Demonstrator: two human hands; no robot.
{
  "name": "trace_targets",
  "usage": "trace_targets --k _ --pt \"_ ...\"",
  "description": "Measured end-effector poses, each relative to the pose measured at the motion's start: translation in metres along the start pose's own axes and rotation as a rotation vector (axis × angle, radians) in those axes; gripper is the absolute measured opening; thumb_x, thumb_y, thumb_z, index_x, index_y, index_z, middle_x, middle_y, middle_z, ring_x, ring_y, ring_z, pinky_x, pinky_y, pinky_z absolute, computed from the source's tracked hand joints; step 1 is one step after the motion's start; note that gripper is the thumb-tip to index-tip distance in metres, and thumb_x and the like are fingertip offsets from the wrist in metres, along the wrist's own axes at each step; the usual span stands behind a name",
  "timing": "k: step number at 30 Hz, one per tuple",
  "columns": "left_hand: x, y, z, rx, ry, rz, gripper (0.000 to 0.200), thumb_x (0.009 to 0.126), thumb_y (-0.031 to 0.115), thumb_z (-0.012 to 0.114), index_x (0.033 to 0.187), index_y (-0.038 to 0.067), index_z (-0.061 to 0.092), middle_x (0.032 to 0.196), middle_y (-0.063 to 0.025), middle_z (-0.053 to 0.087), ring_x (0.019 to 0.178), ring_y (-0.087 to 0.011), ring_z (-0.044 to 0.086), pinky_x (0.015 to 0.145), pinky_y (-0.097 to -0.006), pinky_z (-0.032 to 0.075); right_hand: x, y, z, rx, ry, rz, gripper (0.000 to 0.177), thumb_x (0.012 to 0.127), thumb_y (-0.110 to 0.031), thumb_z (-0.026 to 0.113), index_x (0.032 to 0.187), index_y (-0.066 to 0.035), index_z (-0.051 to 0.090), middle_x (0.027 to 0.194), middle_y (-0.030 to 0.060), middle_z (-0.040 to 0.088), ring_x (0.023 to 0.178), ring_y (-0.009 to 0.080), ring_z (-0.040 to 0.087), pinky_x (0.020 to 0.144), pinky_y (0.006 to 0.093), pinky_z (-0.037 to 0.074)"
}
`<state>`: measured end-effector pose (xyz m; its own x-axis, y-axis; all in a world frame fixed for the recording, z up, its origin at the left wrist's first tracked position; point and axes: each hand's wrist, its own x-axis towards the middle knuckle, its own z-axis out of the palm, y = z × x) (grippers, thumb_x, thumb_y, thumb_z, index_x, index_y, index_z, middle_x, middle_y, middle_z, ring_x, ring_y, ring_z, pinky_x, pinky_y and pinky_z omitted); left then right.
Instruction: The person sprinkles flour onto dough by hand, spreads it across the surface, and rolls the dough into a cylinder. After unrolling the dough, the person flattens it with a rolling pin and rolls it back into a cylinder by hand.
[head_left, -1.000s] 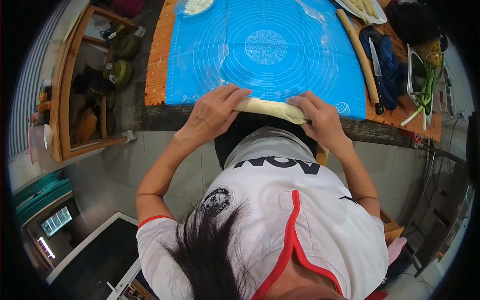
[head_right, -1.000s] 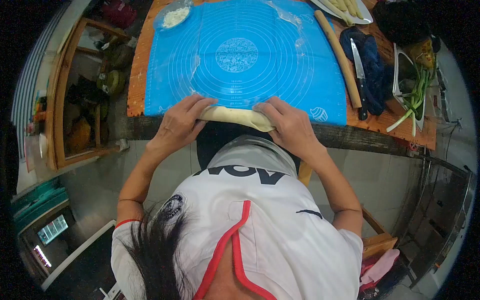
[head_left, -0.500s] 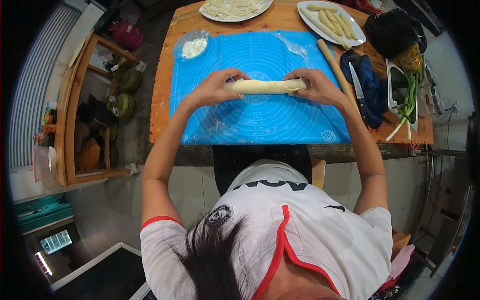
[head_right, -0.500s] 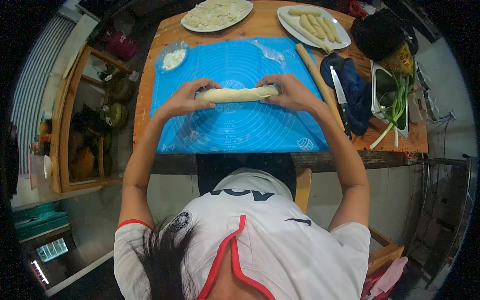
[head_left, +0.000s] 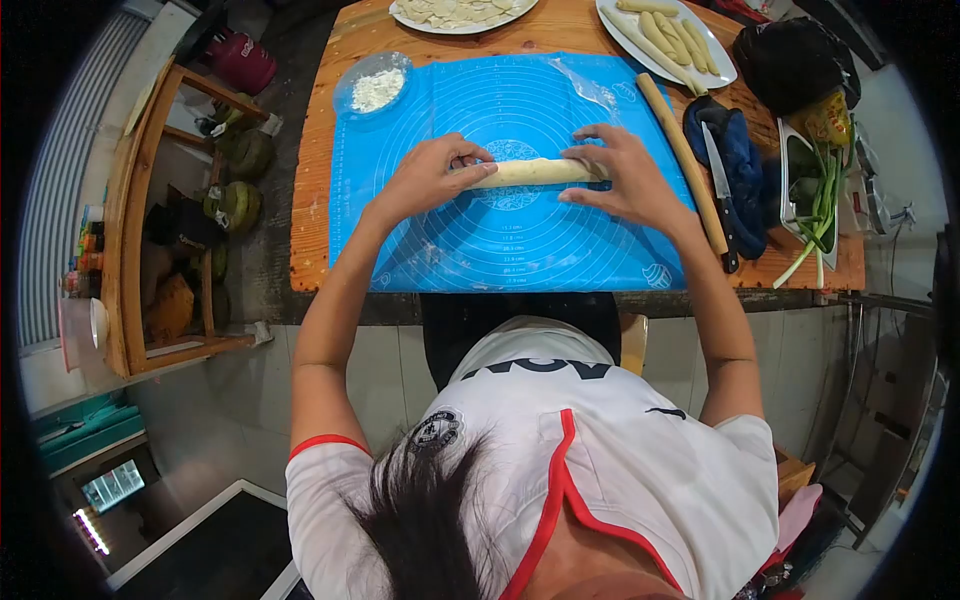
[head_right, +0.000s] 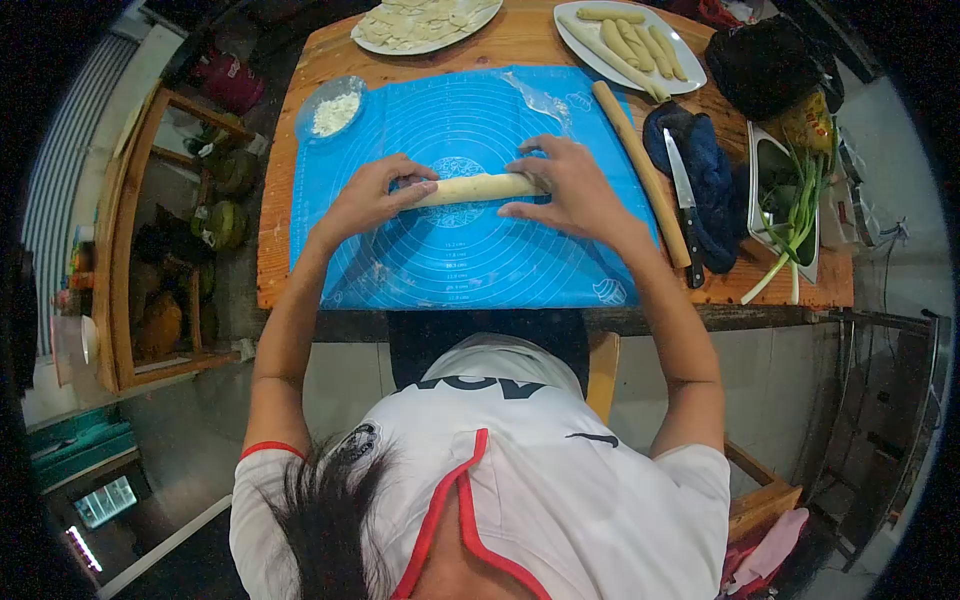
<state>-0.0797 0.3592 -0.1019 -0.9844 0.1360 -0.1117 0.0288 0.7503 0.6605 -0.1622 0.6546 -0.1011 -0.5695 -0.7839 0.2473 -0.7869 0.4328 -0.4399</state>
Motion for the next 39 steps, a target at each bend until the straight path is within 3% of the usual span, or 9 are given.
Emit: trace_targets --k 5,10,14,16,20,28,32,34,39 --pt "0.002 -0.001 0.000 -0.161 -0.039 0.006 0.037 0.088 0.031 0.074 0.116 0.007 0.075 0.093 -0.0073 0.065 0.085 -0.0160 0.059 0.077 -0.0322 0.049 0.005 -0.008 0.017 0.058 0.030 -0.012 0.040 0.081 -0.032 0.081 0.113 -0.010 0.074 0.119 0.0110 0.065 0.113 0.0313 0.059 0.099 0.0442 0.043" --pt "0.005 -0.004 0.001 -0.320 -0.045 -0.008 0.041 0.083 0.032 0.078 0.115 0.007 0.075 0.088 -0.0037 0.061 0.080 -0.0123 0.055 0.073 -0.0285 0.046 0.013 -0.012 0.026 0.225 0.100 -0.048 0.027 0.080 -0.016 0.080 0.105 -0.009 0.073 0.101 0.0069 0.070 0.096 0.0281 0.064 0.086 0.0412 0.048" --pt "0.007 0.001 -0.006 -0.203 -0.089 -0.011 0.042 0.081 0.031 0.079 0.115 0.006 0.075 0.085 -0.0028 0.062 0.078 -0.0124 0.056 0.071 -0.0283 0.047 0.012 -0.014 0.036 0.335 0.126 0.005 0.018 0.080 -0.009 0.078 0.097 -0.008 0.071 0.092 0.0075 0.070 0.083 0.0272 0.064 0.078 0.0388 0.051" --pt "0.006 0.006 -0.008 -0.178 -0.082 -0.014 0.039 0.079 0.028 0.080 0.111 0.006 0.077 0.081 -0.0027 0.064 0.076 -0.0126 0.058 0.069 -0.0291 0.049 0.011 -0.016 0.039 0.450 0.140 0.057 0.016 0.080 -0.008 0.078 0.094 -0.007 0.071 0.093 0.0081 0.070 0.082 0.0269 0.064 0.078 0.0390 0.051" --pt "0.008 -0.001 -0.002 -0.270 -0.086 0.005 0.033 0.080 0.026 0.080 0.105 0.004 0.075 0.092 -0.0048 0.067 0.083 -0.0138 0.061 0.078 -0.0289 0.050 0.011 -0.019 0.041 0.535 0.173 0.099 0.013 0.079 -0.007 0.077 0.090 -0.007 0.071 0.092 0.0086 0.070 0.083 0.0273 0.064 0.079 0.0387 0.050" --pt "0.004 0.003 -0.002 -0.270 -0.022 0.118 0.024 0.083 0.022 0.078 0.096 0.004 0.071 0.094 -0.0064 0.070 0.093 -0.0161 0.064 0.089 -0.0322 0.051 0.007 -0.028 0.035 0.231 0.322 -0.158 0.016 0.078 -0.007 0.078 0.092 -0.008 0.071 0.090 0.0060 0.071 0.085 0.0265 0.065 0.082 0.0393 0.048" --pt "0.000 0.006 -0.003 -0.346 0.014 0.168 0.020 0.086 0.019 0.075 0.098 0.004 0.068 0.091 -0.0051 0.068 0.090 -0.0130 0.065 0.085 -0.0291 0.052 0.006 -0.023 0.038 0.236 0.327 -0.111 0.015 0.080 -0.006 0.077 0.094 -0.007 0.071 0.091 0.0076 0.072 0.083 0.0255 0.067 0.079 0.0391 0.051" --pt "0.003 0.009 -0.002 -0.433 0.012 0.154 0.020 0.088 0.018 0.073 0.099 0.004 0.066 0.090 -0.0043 0.067 0.087 -0.0110 0.065 0.080 -0.0272 0.053 0.010 -0.028 0.040 0.389 0.364 -0.018 0.014 0.083 -0.006 0.075 0.097 -0.006 0.071 0.091 0.0090 0.072 0.081 0.0244 0.069 0.075 0.0372 0.054" --pt "0.020 0.013 -0.009 -0.343 0.024 0.097 0.020 0.090 0.017 0.071 0.101 0.002 0.064 0.093 -0.0038 0.066 0.079 -0.0086 0.064 0.070 -0.0261 0.053 0.024 -0.015 0.050 0.540 0.350 0.079 0.013 0.089 -0.007 0.071 0.102 -0.003 0.070 0.091 0.0115 0.072 0.081 0.0225 0.072 0.069 0.0343 0.057"
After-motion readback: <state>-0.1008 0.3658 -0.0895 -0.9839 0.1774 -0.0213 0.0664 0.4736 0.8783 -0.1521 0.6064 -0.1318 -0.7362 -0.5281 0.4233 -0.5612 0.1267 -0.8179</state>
